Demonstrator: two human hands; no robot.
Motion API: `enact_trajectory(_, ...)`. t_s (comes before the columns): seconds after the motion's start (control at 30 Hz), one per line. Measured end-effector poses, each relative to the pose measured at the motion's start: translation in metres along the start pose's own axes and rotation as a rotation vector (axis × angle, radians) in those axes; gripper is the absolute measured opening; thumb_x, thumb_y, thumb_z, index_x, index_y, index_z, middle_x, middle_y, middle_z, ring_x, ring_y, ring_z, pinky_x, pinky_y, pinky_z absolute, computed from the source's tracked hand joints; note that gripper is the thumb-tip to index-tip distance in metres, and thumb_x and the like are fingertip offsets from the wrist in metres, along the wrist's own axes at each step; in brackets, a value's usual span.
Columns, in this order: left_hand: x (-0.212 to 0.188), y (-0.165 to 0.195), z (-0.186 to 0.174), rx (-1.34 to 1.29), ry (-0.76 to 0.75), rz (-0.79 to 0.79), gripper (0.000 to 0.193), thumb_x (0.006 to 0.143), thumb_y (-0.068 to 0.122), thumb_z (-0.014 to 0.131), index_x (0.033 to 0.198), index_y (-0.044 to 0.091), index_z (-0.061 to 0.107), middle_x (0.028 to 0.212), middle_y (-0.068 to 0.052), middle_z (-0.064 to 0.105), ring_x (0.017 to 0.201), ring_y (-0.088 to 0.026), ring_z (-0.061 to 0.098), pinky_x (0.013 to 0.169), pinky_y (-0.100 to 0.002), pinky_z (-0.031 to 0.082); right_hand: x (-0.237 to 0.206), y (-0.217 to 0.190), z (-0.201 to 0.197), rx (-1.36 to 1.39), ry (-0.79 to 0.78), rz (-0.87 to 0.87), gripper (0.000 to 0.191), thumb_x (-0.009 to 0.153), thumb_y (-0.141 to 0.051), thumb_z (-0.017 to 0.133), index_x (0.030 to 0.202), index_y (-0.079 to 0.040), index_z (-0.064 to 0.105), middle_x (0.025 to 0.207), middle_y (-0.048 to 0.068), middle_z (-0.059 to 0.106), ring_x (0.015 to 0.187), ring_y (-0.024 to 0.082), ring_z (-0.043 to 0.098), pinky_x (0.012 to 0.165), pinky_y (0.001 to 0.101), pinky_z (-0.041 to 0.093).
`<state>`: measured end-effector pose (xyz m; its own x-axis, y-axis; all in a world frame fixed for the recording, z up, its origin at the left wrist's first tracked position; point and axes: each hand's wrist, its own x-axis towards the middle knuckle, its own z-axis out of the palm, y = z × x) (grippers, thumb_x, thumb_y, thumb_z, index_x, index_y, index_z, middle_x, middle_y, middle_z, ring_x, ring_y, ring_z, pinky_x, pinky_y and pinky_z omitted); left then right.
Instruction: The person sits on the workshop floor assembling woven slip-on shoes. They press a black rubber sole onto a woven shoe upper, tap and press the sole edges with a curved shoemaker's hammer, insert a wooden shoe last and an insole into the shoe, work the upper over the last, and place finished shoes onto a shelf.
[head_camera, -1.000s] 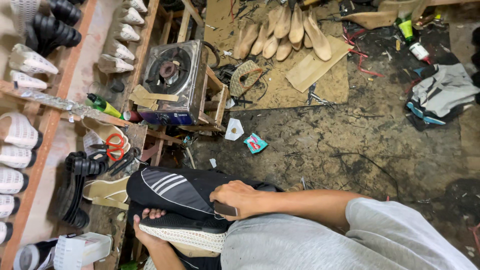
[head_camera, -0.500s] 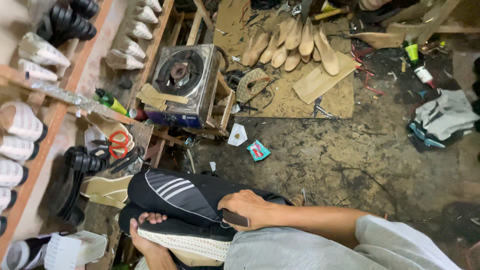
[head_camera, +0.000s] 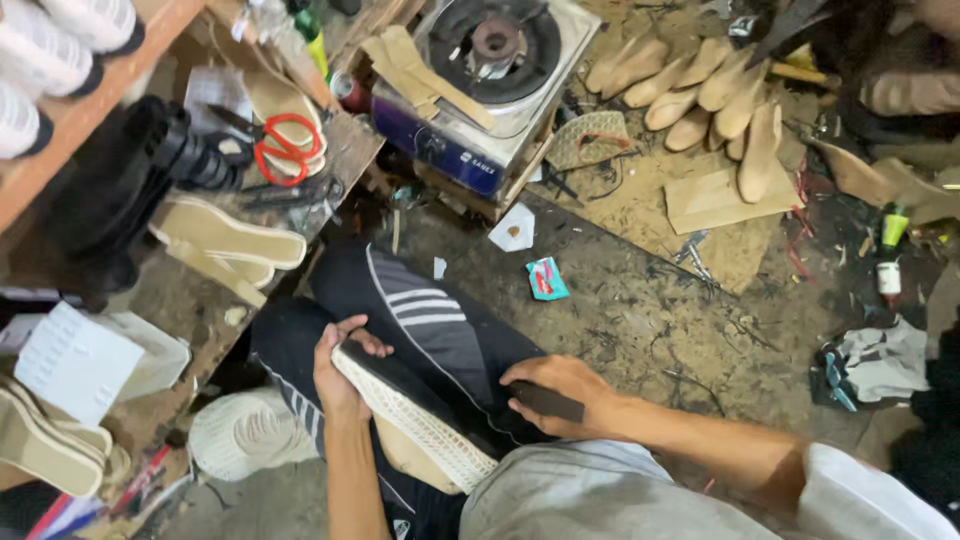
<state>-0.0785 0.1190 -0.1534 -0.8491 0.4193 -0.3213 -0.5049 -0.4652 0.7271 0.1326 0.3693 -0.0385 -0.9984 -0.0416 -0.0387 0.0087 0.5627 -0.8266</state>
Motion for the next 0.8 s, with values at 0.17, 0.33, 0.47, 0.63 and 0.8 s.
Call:
enact_trajectory(0.17,0.002,-0.007,-0.004,0.009,0.069,-0.002,0.059,0.108,0.05,0.038,0.1,-0.004,0.063,0.062,-0.012,0.055,0.059,-0.027,0.059,0.063,-0.039,0.053,0.041,-0.004,-0.021,0.364,-0.442,0.783,0.035,0.097,-0.023,0.073,0.128,-0.009,0.078,0.095,0.037,0.067,0.057,0.023,0.059,0.052,0.0364,0.049)
enact_trajectory(0.33,-0.004,-0.013,0.0,0.069,0.062,0.077,0.058,0.108,0.05,0.04,0.099,-0.001,0.067,0.065,-0.011,0.059,0.055,-0.023,0.062,0.056,-0.035,0.053,0.071,-0.006,0.002,1.039,-0.138,0.416,0.04,0.1,-0.019,0.064,0.13,0.007,0.061,0.141,0.032,0.062,0.061,0.013,0.057,0.052,0.0288,0.053)
enact_trajectory(0.47,-0.003,-0.012,0.007,0.09,0.061,0.067,0.063,0.109,0.052,0.035,0.096,-0.001,0.067,0.061,-0.012,0.062,0.051,-0.021,0.062,0.053,-0.032,0.052,0.086,-0.001,0.021,1.097,-0.184,0.339,0.04,0.103,-0.018,0.064,0.132,0.009,0.061,0.142,0.039,0.058,0.062,0.016,0.058,0.054,0.0294,0.053)
enact_trajectory(0.63,-0.003,-0.011,0.011,0.102,0.069,0.063,0.064,0.109,0.052,0.032,0.094,-0.001,0.067,0.062,-0.012,0.063,0.051,-0.02,0.062,0.053,-0.031,0.052,0.087,-0.002,0.029,1.053,-0.24,0.415,0.039,0.101,-0.02,0.065,0.129,0.007,0.06,0.142,0.039,0.057,0.06,0.017,0.058,0.054,0.0301,0.055)
enact_trajectory(0.8,-0.001,-0.017,0.014,0.11,0.144,0.048,0.067,0.109,0.052,0.031,0.086,-0.001,0.065,0.058,-0.011,0.061,0.047,-0.019,0.061,0.049,-0.03,0.05,0.106,-0.034,0.021,0.663,-0.285,0.416,0.033,0.1,-0.017,0.064,0.123,0.006,0.066,0.136,0.029,0.068,0.057,0.014,0.062,0.055,0.0273,0.055)
